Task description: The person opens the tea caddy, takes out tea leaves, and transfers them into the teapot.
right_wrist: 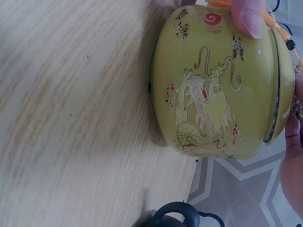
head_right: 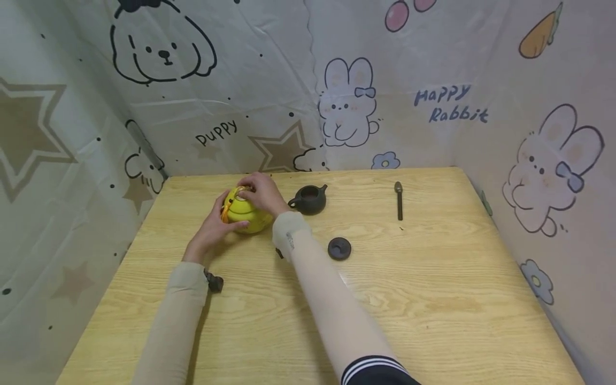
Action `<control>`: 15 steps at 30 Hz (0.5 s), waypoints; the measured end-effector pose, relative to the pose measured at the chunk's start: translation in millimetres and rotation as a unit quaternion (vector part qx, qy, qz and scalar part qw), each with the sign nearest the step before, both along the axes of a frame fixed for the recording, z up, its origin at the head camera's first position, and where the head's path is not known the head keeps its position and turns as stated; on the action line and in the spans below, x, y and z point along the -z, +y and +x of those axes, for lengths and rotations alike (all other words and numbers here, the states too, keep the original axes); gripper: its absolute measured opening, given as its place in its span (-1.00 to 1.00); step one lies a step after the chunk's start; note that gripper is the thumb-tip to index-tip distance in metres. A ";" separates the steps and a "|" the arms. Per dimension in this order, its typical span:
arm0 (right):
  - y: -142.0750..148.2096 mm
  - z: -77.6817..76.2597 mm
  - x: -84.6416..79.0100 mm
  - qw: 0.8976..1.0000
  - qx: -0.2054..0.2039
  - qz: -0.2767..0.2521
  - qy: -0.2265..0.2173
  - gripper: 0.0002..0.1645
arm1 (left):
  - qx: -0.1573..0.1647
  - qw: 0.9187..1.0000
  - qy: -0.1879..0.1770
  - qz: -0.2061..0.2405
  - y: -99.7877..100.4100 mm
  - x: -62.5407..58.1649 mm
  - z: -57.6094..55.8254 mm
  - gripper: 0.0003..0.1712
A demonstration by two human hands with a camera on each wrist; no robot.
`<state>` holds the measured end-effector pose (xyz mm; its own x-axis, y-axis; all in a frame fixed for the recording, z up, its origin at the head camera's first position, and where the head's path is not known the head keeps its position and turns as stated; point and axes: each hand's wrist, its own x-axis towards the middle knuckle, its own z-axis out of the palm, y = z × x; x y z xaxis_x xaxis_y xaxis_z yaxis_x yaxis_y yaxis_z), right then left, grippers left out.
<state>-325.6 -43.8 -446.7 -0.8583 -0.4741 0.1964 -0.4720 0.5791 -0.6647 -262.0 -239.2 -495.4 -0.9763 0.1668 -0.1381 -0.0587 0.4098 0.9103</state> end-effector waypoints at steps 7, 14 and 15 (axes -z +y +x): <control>0.2 -0.8 1.6 1.000 0.003 -0.007 -0.001 -0.68 | -0.007 0.999 0.023 -0.024 -4.7 13.4 -6.4 0.36; -0.2 -1.2 3.9 0.999 0.001 -0.034 0.004 -0.70 | -0.006 0.999 0.031 -0.030 -5.7 13.7 -8.1 0.38; -0.3 -0.9 4.6 0.999 0.002 -0.037 0.003 -0.70 | -0.006 0.999 0.030 -0.033 -5.8 14.3 -8.3 0.38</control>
